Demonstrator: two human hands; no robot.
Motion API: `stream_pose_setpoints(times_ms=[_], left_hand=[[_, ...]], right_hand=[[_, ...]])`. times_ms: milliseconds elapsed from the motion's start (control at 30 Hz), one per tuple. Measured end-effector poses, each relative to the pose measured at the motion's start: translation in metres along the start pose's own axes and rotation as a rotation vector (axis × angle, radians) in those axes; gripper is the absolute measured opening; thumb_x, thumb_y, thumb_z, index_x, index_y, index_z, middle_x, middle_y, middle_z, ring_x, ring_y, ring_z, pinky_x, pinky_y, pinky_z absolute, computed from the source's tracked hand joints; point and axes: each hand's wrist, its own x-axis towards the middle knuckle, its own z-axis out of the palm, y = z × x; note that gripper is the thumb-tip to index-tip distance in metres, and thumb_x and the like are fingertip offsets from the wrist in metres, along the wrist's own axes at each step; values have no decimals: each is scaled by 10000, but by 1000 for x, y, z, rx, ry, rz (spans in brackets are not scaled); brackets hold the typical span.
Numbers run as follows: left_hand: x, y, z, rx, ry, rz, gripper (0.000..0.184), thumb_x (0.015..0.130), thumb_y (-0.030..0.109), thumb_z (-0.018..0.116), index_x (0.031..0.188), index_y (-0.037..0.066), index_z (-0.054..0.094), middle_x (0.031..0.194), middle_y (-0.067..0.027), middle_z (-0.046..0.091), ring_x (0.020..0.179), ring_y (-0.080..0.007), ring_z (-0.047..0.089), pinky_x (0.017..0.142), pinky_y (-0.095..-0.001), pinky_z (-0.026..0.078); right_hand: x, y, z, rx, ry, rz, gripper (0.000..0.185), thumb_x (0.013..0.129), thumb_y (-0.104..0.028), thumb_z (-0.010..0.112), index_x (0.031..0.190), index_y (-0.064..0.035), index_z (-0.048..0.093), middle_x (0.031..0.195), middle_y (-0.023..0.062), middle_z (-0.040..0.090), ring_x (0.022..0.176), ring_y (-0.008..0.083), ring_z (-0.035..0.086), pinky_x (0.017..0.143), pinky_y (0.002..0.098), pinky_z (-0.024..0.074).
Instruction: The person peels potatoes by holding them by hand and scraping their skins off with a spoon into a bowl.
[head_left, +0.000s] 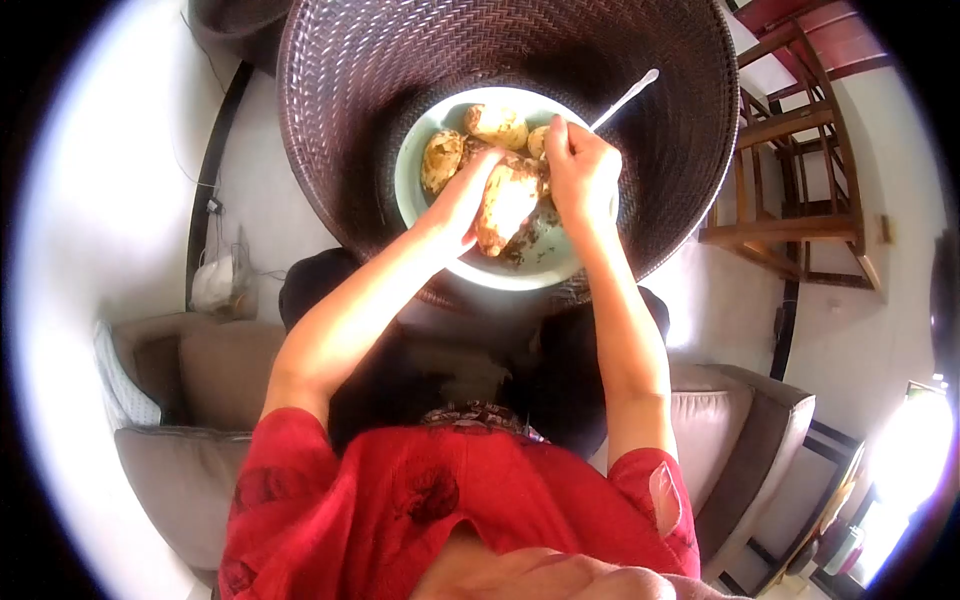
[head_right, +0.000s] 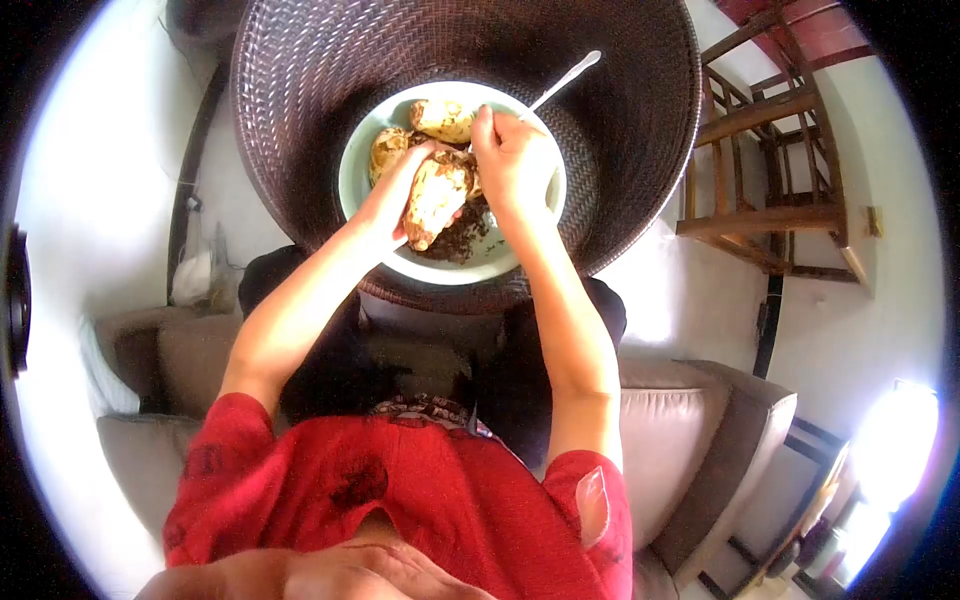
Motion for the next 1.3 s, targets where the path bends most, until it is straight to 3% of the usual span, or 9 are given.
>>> stream_pose_setpoints(times_ms=[67, 167, 333, 467, 700, 800, 900, 1033, 1300], left_hand=[[5, -2, -3, -11, 48, -8, 384, 992, 356, 431, 1193, 41, 515, 1002, -91, 645, 838, -166, 667, 713, -310, 580], [21, -22, -19, 366, -71, 436, 300, 1020, 296, 397, 1075, 46, 555, 961, -46, 572, 866, -116, 551, 795, -266, 465], [13, -14, -11, 223, -38, 274, 315, 1026, 289, 377, 1038, 27, 551, 1019, -48, 543, 943, -115, 514, 870, -289, 423], [13, -21, -13, 420, -8, 438, 289, 1017, 260, 394, 1044, 20, 552, 1028, -53, 543, 921, -111, 524, 834, -271, 437], [20, -19, -17, 190, -20, 245, 304, 1006, 275, 405, 1094, 23, 551, 1027, -60, 536, 967, -126, 506, 915, -284, 405], [18, -21, -19, 304, -96, 319, 305, 1010, 276, 401, 1105, 29, 553, 1056, -64, 539, 970, -130, 517, 888, -280, 423], [16, -19, -16, 393, -109, 288, 307, 1009, 272, 406, 1123, 31, 558, 1074, -69, 568, 980, -139, 549, 880, -275, 447], [9, -6, -4, -3, -9, 110, 346, 992, 331, 435, 1167, 56, 548, 1077, -77, 634, 956, -168, 647, 796, -321, 569], [8, 1, -9, -99, -41, -19, 438, 975, 414, 442, 1224, 58, 498, 1050, -93, 649, 859, -192, 677, 664, -375, 613]], right_hand=[[-7, -19, -11, 80, -51, 67, 346, 898, -222, 596, 627, -7, 616, 545, 156, 578, 465, 272, 584, 510, 379, 455], [-20, -13, -1, 12, -73, -71, 342, 888, -223, 614, 614, -19, 617, 520, 153, 562, 442, 245, 568, 485, 354, 453], [-1, -4, -4, 2, -19, 56, 339, 891, -210, 608, 603, -32, 614, 514, 136, 560, 411, 240, 539, 475, 357, 445], [-22, -5, 11, -39, 7, -237, 332, 878, -199, 609, 586, -40, 609, 520, 131, 567, 427, 258, 561, 481, 362, 457], [-10, -13, -2, 56, -26, 29, 347, 894, -215, 594, 605, -25, 617, 520, 149, 556, 442, 276, 558, 505, 382, 456], [-13, -2, 7, -2, 18, -175, 358, 906, -237, 582, 632, -12, 627, 532, 160, 560, 453, 280, 562, 521, 386, 460], [3, -1, -4, 52, -100, 148, 358, 923, -240, 567, 679, 13, 632, 540, 157, 563, 439, 247, 532, 512, 373, 441], [-8, -8, -10, 271, -118, 212, 434, 975, -314, 525, 728, 23, 641, 513, 76, 530, 470, 122, 484, 484, 313, 395], [-10, -3, 1, 468, -105, 254, 397, 978, -316, 544, 766, 9, 630, 582, 26, 565, 537, 79, 484, 509, 276, 405]])
